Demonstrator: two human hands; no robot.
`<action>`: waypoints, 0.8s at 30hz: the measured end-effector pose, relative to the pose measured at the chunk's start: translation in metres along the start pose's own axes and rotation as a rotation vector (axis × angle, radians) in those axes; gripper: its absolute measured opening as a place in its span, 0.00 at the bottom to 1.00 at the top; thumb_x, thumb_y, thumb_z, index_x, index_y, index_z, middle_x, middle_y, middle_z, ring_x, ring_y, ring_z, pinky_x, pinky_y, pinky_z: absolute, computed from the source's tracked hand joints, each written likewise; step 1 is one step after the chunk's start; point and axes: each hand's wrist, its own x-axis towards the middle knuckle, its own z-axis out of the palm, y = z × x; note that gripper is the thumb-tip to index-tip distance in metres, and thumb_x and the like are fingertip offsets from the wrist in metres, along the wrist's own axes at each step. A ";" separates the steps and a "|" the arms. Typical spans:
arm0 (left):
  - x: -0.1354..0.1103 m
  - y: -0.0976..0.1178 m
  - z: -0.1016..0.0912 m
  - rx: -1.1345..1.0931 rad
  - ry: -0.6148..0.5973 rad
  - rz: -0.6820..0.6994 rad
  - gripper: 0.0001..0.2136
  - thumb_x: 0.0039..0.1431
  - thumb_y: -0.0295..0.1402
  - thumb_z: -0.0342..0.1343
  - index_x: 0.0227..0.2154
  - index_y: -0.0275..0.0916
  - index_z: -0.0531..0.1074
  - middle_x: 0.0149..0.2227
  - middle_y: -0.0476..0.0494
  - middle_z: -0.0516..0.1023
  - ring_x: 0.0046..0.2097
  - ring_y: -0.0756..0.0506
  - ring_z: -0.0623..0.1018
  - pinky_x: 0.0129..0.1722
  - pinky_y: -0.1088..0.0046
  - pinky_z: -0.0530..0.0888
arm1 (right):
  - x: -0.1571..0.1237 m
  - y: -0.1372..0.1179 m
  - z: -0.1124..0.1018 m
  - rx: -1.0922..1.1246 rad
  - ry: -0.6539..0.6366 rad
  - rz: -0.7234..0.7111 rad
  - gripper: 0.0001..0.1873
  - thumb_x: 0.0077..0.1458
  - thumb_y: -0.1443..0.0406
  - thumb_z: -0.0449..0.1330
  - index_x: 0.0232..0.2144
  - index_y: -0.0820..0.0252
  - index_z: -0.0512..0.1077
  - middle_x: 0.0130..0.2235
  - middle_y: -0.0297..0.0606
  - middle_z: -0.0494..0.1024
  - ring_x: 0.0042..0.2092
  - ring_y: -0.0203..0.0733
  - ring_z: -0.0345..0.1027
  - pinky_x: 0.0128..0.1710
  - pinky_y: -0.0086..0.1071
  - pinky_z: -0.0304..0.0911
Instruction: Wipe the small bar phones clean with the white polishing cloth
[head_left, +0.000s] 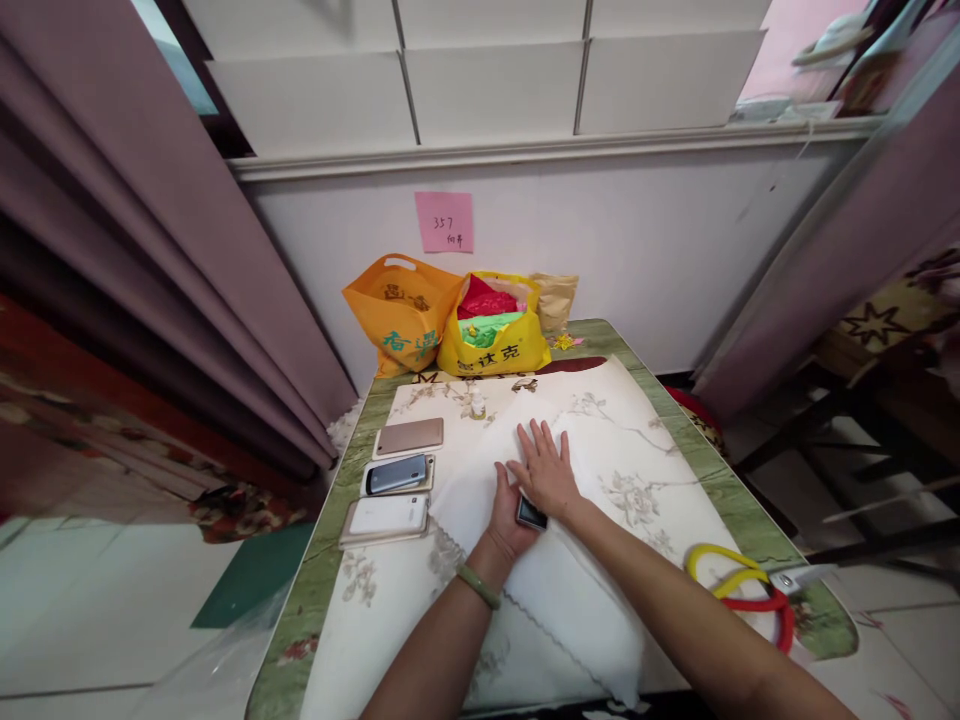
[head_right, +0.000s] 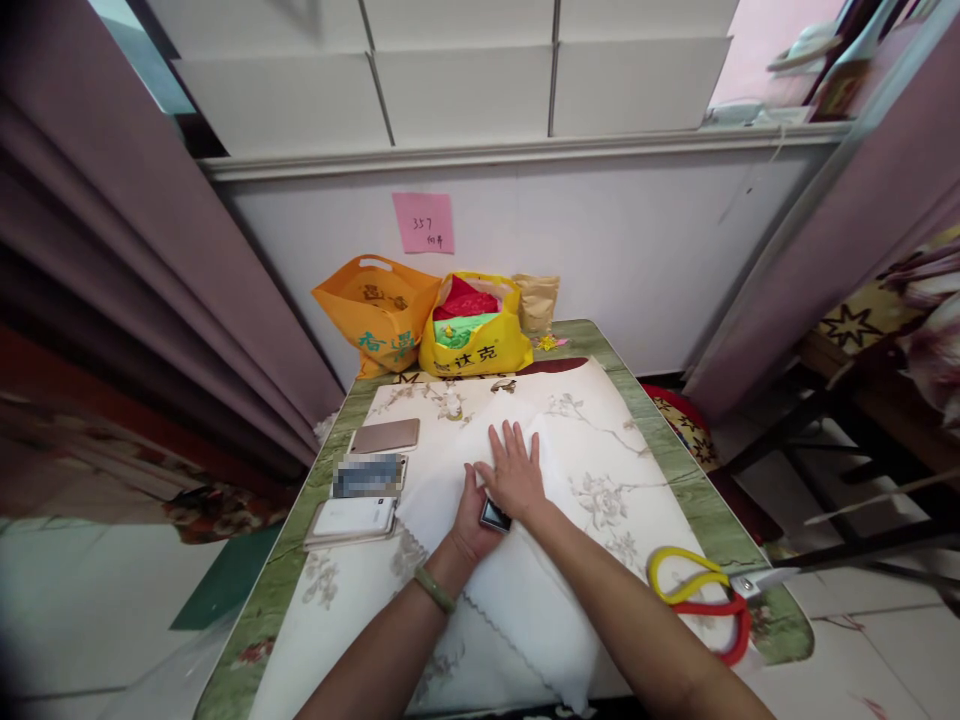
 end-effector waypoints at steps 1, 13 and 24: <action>0.000 -0.001 -0.001 -0.005 -0.021 -0.003 0.30 0.59 0.56 0.44 0.53 0.39 0.70 0.49 0.37 0.77 0.54 0.39 0.73 0.55 0.59 0.67 | -0.008 -0.005 -0.001 0.004 0.002 -0.027 0.35 0.65 0.49 0.40 0.67 0.58 0.44 0.69 0.44 0.40 0.69 0.51 0.28 0.64 0.56 0.24; 0.004 -0.004 0.001 -0.057 0.021 0.243 0.25 0.63 0.52 0.39 0.57 0.50 0.67 0.58 0.44 0.70 0.61 0.41 0.66 0.58 0.61 0.64 | 0.001 -0.034 0.004 0.075 -0.041 -0.111 0.34 0.65 0.49 0.37 0.68 0.58 0.44 0.69 0.44 0.42 0.69 0.50 0.29 0.64 0.55 0.27; -0.002 0.001 0.011 -0.031 0.118 0.078 0.27 0.59 0.55 0.46 0.48 0.38 0.72 0.48 0.36 0.77 0.51 0.37 0.74 0.53 0.57 0.67 | 0.060 0.000 0.019 0.164 -0.211 0.253 0.38 0.65 0.48 0.32 0.68 0.64 0.39 0.70 0.47 0.36 0.69 0.50 0.24 0.64 0.54 0.23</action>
